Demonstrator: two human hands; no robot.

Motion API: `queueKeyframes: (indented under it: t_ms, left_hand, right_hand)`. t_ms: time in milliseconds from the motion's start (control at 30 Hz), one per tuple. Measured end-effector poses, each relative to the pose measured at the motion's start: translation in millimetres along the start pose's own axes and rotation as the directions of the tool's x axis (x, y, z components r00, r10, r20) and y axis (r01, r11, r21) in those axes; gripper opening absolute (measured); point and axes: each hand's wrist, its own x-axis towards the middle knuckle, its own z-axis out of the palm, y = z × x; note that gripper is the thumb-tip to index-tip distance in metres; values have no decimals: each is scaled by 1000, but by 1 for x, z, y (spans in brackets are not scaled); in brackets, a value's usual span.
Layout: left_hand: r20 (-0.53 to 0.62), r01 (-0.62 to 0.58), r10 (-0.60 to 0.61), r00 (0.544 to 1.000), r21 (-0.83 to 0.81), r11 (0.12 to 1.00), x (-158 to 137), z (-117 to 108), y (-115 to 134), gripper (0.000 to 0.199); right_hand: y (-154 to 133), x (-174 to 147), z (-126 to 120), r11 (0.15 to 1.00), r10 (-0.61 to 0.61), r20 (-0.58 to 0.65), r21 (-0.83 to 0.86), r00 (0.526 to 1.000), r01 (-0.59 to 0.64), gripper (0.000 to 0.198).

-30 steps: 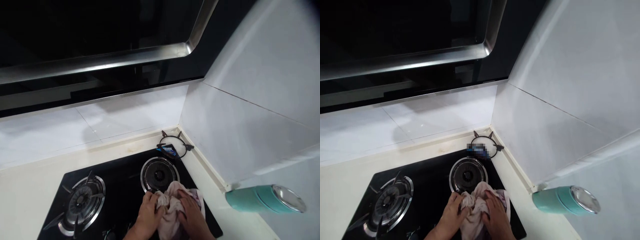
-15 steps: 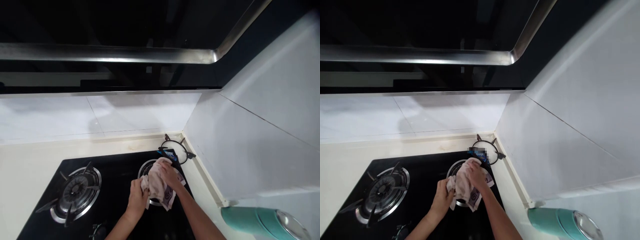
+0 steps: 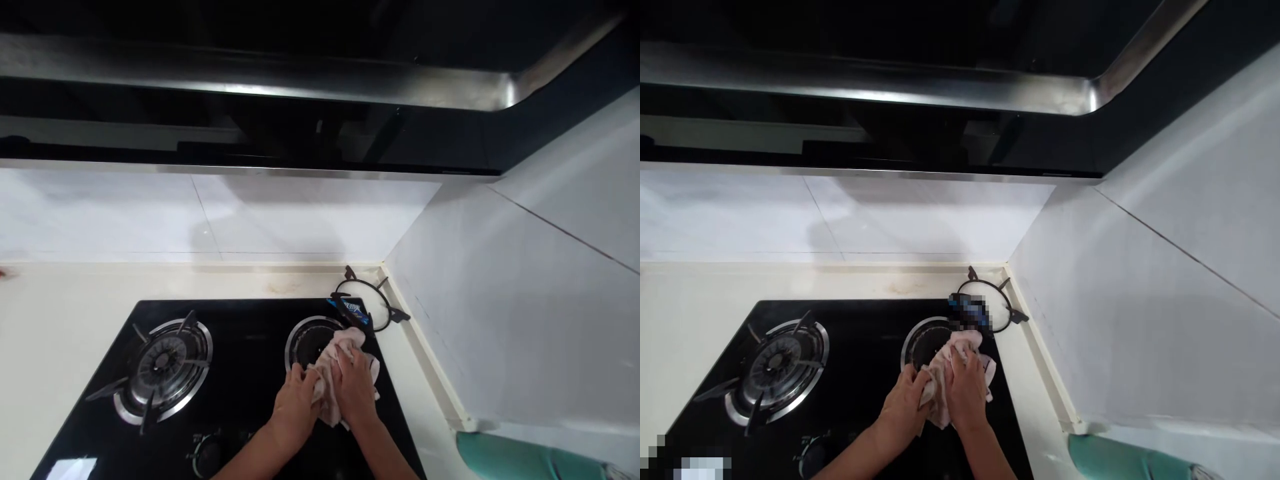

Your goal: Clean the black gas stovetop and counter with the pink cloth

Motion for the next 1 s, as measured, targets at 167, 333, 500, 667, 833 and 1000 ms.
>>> queueKeyframes:
  t_ms: [167, 333, 500, 667, 833, 1000]
  left_hand:
    - [90, -41, 44, 995, -39, 998, -9, 2, -3, 48]
    - [114, -20, 50, 992, -255, 967, -19, -4, -24, 44]
    - [-102, -26, -42, 994, -584, 812, -23, -17, -48, 31]
    - [-315, -94, -359, 879, -851, 516, -15, -46, -52, 40]
    - [-93, -36, -354, 931, -985, 166, -18, -57, -39, 64]
    - [212, 210, -165, 963, -977, -31, -34, -46, -36, 70]
  right_hand:
    - [-1, -26, -7, 993, 112, 172, -50, 979, -105, 51]
    - [-13, -44, -7, 993, 117, 215, -17, 970, -116, 56]
    - [-21, -59, -2, 937, 163, 195, 275, 967, -213, 64]
    - [-49, -53, -21, 554, 299, 520, 588, 800, -590, 77]
    - [-106, -23, -40, 173, 158, 527, 818, 835, -549, 63]
    - [-111, -1, -53, 544, -216, 220, 836, 951, -70, 41]
